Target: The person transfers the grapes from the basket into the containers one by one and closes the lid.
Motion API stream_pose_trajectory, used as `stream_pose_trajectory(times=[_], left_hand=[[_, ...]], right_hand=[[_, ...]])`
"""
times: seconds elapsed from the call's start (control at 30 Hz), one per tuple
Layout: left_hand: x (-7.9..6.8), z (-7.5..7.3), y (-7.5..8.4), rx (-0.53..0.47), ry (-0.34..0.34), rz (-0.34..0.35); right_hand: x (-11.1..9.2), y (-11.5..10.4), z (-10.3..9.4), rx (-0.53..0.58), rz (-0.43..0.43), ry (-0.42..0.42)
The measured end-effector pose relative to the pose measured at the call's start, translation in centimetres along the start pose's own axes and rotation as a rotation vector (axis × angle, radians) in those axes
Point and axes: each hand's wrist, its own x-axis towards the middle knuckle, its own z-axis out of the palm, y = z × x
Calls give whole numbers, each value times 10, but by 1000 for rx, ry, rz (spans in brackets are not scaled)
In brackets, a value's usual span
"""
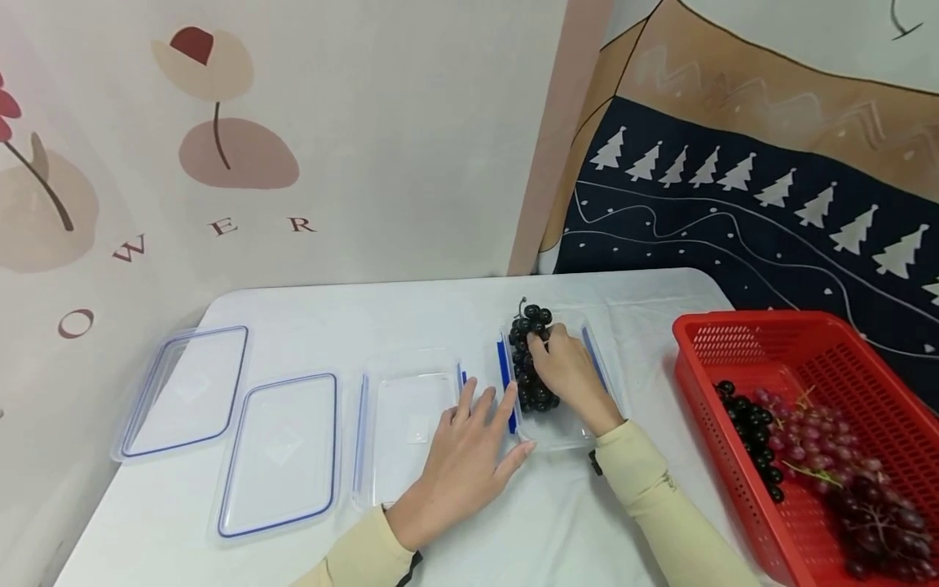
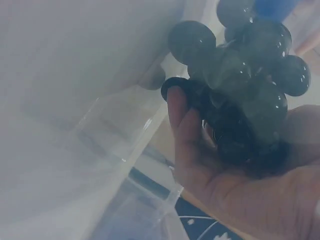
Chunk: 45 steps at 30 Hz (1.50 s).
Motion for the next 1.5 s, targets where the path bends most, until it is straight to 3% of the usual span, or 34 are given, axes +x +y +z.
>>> stream_pose_trajectory(times=[0.23,0.7,0.87,1.0,1.13,1.33,1.5], left_hand=[[0,-1,0,-8,-11,-1],[0,-1,1,-25,-22,-5],[1,-1,1,-29,-27,-4],[1,0,0,-17,-33,-8],[2,0,0,-14,-30,-8],[1,0,1,-7,-12,1],[0,0,0,9,10,2]], right_hand=[[-7,-4,-4,101,115,-176],[-5,22,-15,448,268,-264],[-3,24,-15,420,300,-271],[-1,24,-14,266,241,-323],[0,21,-9,117,168,-268],[-9,19,-7,97,158,-108],[-25,12,2,20,33,31]])
